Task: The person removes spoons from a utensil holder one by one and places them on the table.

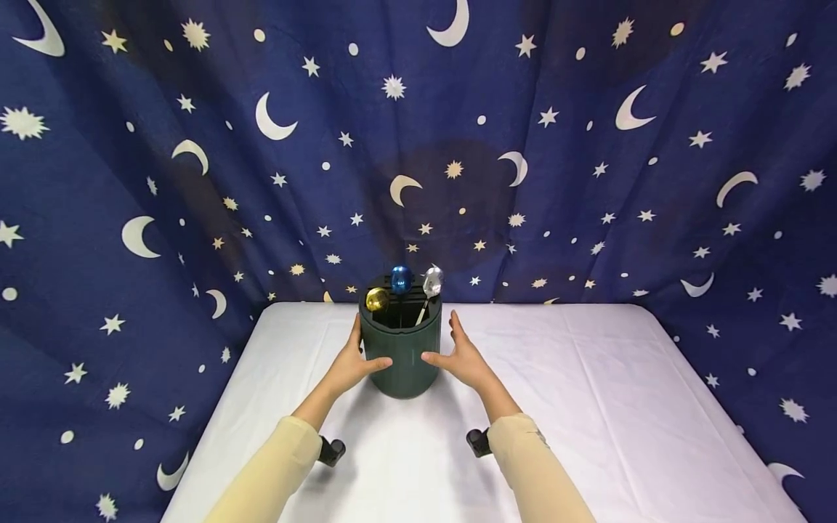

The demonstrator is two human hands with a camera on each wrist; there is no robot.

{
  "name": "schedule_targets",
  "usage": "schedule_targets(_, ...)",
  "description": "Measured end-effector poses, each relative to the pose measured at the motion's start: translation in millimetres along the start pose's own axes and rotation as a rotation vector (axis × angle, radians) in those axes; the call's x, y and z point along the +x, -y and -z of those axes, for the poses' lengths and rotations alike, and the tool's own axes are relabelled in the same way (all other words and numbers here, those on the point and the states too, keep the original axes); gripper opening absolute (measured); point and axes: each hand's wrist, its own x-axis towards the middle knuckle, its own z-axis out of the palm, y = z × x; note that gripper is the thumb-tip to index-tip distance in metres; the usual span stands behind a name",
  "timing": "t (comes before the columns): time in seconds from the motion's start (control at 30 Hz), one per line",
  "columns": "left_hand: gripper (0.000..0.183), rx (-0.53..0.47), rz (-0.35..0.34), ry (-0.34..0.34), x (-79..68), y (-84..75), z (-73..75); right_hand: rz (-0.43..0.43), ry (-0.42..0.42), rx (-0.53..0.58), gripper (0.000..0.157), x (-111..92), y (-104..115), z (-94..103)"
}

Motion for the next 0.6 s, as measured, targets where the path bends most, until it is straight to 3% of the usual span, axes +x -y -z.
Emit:
schedule_targets(0.27,0.110,-0.025,-0.046,-0.080,-0.8,2.3,-3.4,-0.006,-0.083,-0.010,0.107,3.9,8.1,-16.6)
schedule_targets(0.6,0.108,-0.059,-0.055,-0.073,-8.7,1.8,-2.0,0.003,-0.089,0.012,0.108,-7.2,9.0,-21.9)
